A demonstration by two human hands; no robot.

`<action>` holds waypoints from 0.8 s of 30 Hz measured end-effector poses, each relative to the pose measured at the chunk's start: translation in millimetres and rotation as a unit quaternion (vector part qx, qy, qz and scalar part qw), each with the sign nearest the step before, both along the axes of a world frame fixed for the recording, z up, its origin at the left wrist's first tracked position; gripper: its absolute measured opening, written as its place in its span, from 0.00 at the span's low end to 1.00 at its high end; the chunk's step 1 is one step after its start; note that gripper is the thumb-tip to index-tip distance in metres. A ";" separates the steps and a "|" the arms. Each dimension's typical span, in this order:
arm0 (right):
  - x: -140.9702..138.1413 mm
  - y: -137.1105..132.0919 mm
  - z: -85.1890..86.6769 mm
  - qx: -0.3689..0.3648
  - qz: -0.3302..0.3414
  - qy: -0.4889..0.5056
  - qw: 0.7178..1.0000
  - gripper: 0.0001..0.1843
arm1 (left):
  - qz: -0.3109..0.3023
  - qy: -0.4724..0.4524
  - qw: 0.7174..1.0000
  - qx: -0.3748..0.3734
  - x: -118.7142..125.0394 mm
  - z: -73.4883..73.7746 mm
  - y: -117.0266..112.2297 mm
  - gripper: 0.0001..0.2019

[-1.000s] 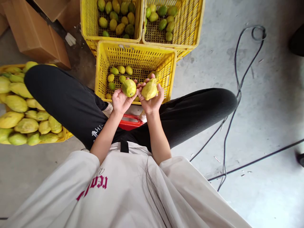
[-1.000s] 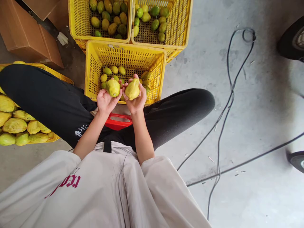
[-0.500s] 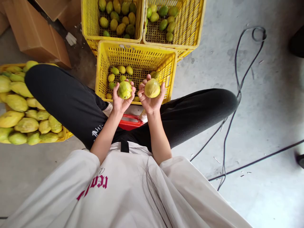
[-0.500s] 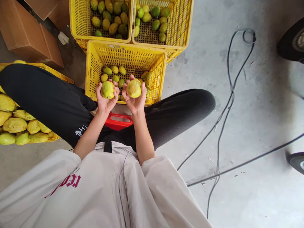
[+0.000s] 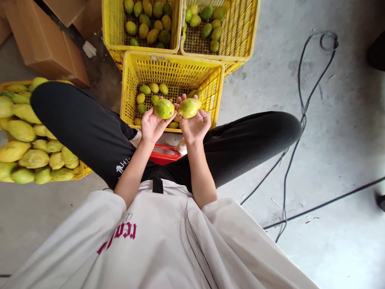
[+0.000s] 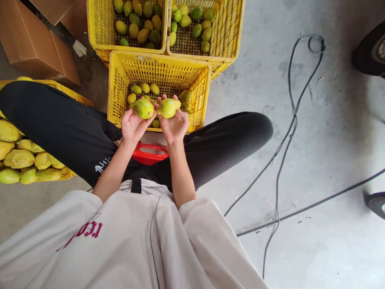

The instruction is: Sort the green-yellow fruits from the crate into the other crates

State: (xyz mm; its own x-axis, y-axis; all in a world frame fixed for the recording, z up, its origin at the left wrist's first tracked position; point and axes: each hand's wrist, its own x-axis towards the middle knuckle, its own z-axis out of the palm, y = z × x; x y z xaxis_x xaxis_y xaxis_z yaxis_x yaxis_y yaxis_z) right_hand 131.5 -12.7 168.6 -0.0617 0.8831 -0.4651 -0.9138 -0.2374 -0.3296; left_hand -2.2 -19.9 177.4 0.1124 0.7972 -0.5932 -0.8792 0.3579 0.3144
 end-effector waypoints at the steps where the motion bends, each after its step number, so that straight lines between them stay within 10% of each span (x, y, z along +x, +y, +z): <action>1: -0.3 0.4 1.5 0.000 0.004 0.002 1.000 0.16 | 0.002 0.002 1.000 -0.006 0.4 -1.2 0.2 0.23; 16: -5.6 0.7 -10.8 -0.026 0.058 -0.023 0.998 0.08 | -0.034 0.017 0.998 -0.042 -4.5 -0.8 -2.0 0.22; 24: 0.0 -0.2 -4.2 -0.003 0.008 -0.012 1.000 0.16 | -0.032 -0.021 0.998 0.057 -3.4 6.4 -3.9 0.28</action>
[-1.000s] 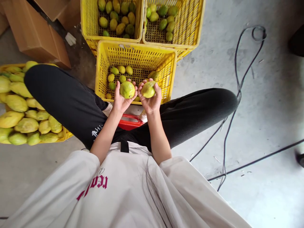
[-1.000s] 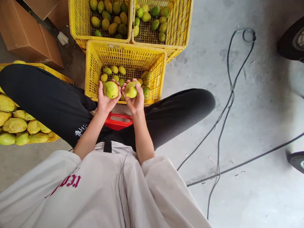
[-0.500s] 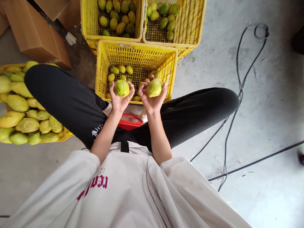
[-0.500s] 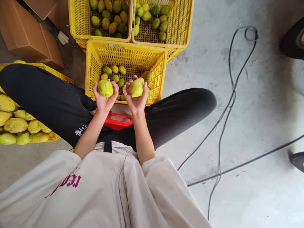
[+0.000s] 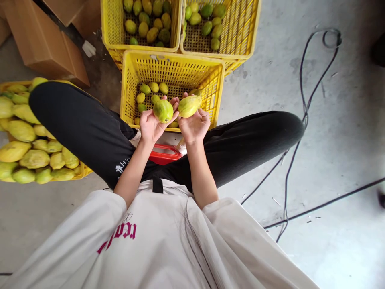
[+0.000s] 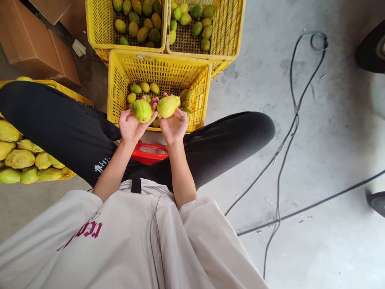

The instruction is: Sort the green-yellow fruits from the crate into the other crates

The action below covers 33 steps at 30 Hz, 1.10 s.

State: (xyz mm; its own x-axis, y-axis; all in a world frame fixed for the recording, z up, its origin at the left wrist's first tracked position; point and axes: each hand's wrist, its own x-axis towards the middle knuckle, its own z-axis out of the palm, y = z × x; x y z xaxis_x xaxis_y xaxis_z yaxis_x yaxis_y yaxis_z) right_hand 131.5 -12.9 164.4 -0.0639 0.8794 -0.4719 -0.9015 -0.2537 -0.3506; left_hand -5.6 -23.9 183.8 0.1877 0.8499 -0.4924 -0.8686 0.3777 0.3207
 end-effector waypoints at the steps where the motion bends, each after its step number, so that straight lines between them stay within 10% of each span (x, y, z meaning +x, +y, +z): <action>1: 0.4 0.3 1.2 0.002 -0.005 0.001 1.000 0.17 | -0.004 -0.001 1.000 -0.001 0.0 1.6 0.0 0.28; 16: -5.1 -2.3 -6.5 -0.030 0.065 0.003 0.997 0.17 | 0.015 0.037 0.992 -0.123 2.5 -5.5 2.2 0.19; 33: -2.5 0.6 2.9 -0.024 -0.016 -0.012 1.000 0.10 | 0.112 0.059 0.983 -0.130 2.8 -5.5 7.9 0.21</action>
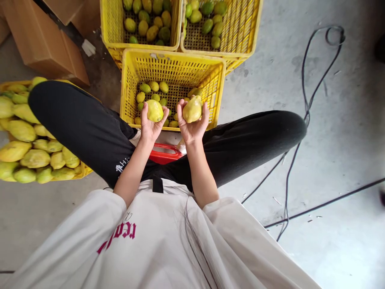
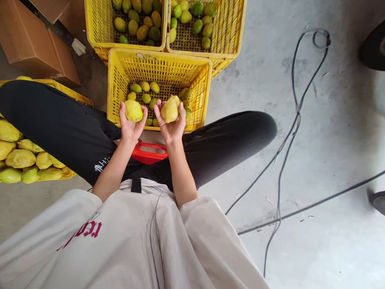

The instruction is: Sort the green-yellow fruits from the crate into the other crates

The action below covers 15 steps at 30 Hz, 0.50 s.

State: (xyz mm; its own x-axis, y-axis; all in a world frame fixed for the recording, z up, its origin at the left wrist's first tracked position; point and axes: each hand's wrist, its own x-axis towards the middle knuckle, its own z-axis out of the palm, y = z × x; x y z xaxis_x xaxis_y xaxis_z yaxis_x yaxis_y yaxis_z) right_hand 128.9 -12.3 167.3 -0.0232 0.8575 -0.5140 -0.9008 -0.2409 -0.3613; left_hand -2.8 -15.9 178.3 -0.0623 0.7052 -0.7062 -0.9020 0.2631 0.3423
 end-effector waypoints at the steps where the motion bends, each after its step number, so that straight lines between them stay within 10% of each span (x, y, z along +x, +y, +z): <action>1: 0.0 0.8 -3.8 -0.017 0.006 -0.012 1.000 0.10 | 0.001 0.000 1.000 0.000 0.1 -1.2 -0.2 0.19; 8: -7.2 -0.9 -35.4 -0.149 0.082 -0.107 0.980 0.10 | -0.072 -0.021 0.997 -0.011 -3.0 -8.3 -2.5 0.16; 15: 1.8 4.3 -30.7 -0.078 0.024 -0.083 0.993 0.11 | -0.066 -0.050 0.997 0.006 -0.9 -8.6 -2.5 0.21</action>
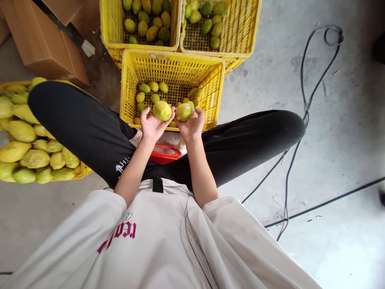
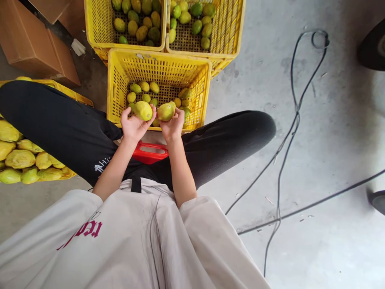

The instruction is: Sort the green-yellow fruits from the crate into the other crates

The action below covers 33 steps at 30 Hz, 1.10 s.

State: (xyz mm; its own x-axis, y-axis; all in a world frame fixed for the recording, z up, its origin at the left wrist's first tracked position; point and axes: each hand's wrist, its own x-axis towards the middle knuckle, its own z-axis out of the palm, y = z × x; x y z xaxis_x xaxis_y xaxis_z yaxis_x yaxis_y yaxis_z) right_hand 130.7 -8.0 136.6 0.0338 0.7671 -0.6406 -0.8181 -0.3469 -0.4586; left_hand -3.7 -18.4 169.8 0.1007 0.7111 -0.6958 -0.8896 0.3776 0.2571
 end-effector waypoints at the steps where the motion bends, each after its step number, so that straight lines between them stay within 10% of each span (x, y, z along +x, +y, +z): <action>1: 1.0 1.1 2.3 0.009 -0.005 0.008 1.000 0.11 | 0.001 -0.001 1.000 0.002 1.2 0.1 0.4 0.20; 19: -10.9 -2.4 -5.0 -0.002 0.058 -0.044 0.997 0.09 | -0.018 -0.007 0.998 -0.052 2.8 1.2 3.5 0.13; 29: -2.5 -2.2 17.8 0.057 0.028 0.039 0.997 0.11 | -0.013 -0.031 0.993 0.115 -0.1 9.3 -0.4 0.23; 33: -7.1 -1.7 15.4 0.054 0.066 0.038 0.996 0.09 | -0.021 -0.005 0.999 0.034 -0.8 -3.7 4.3 0.23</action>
State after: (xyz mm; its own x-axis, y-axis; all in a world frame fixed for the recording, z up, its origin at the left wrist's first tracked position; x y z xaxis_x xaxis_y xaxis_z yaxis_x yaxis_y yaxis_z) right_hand 123.6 -9.7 152.0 -0.1177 0.8259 -0.5514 -0.8024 -0.4063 -0.4372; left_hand -4.5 -14.1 166.1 0.1389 0.7511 -0.6454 -0.8759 0.3973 0.2737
